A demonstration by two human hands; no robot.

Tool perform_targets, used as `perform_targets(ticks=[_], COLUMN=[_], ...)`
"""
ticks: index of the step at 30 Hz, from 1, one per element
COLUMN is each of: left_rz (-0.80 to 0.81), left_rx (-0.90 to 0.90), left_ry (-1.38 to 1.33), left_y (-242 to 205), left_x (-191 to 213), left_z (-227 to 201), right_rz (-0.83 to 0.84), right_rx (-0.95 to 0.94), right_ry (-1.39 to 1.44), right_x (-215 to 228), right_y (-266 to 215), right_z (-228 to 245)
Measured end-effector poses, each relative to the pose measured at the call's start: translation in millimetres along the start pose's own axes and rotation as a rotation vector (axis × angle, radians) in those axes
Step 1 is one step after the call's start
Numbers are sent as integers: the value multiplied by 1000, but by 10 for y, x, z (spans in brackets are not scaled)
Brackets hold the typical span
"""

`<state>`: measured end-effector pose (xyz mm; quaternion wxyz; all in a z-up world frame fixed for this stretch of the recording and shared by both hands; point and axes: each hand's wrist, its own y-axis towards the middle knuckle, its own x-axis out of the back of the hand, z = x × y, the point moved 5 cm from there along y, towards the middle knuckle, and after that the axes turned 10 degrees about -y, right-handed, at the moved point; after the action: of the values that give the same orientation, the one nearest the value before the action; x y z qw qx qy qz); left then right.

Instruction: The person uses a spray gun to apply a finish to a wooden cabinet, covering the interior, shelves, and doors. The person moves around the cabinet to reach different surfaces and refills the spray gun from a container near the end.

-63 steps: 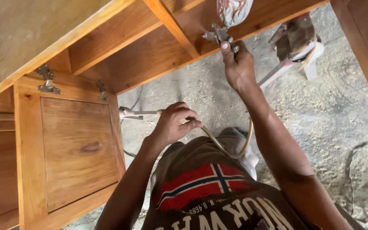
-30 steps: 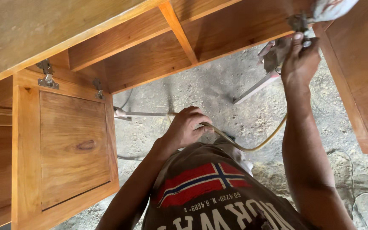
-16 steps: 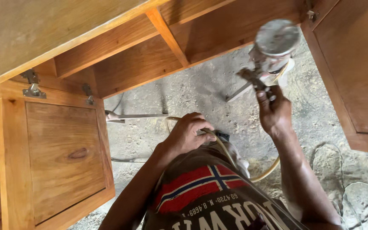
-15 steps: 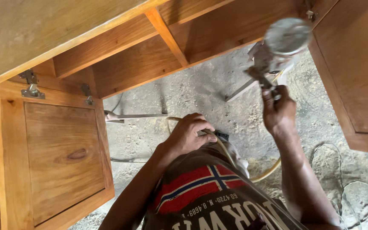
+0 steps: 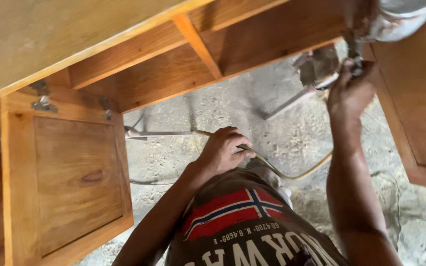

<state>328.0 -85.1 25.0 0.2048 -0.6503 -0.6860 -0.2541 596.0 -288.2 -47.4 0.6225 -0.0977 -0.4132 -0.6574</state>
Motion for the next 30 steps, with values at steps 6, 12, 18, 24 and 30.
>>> perform_targets(ticks=[6,12,18,24,30], left_rz=[-85,-249,-545,-735,-772], left_rx=[22,-7,-2,83,30], left_ry=[-92,-143,-166,-63,-106], left_y=[-343,-984,-1784,-2579,-3030], left_x=[244,358,501,728,1024], left_z=[89,157,308,552,644], right_rz=[245,369,666,463,143], right_rx=[30,259,73,342,273], right_ry=[217,161,454,147,191], right_x=[349,289,23,-817,-1229], right_y=[-686,-1165,-1483,-1786,-1755], right_z=[463,1188,1886,2442,2496])
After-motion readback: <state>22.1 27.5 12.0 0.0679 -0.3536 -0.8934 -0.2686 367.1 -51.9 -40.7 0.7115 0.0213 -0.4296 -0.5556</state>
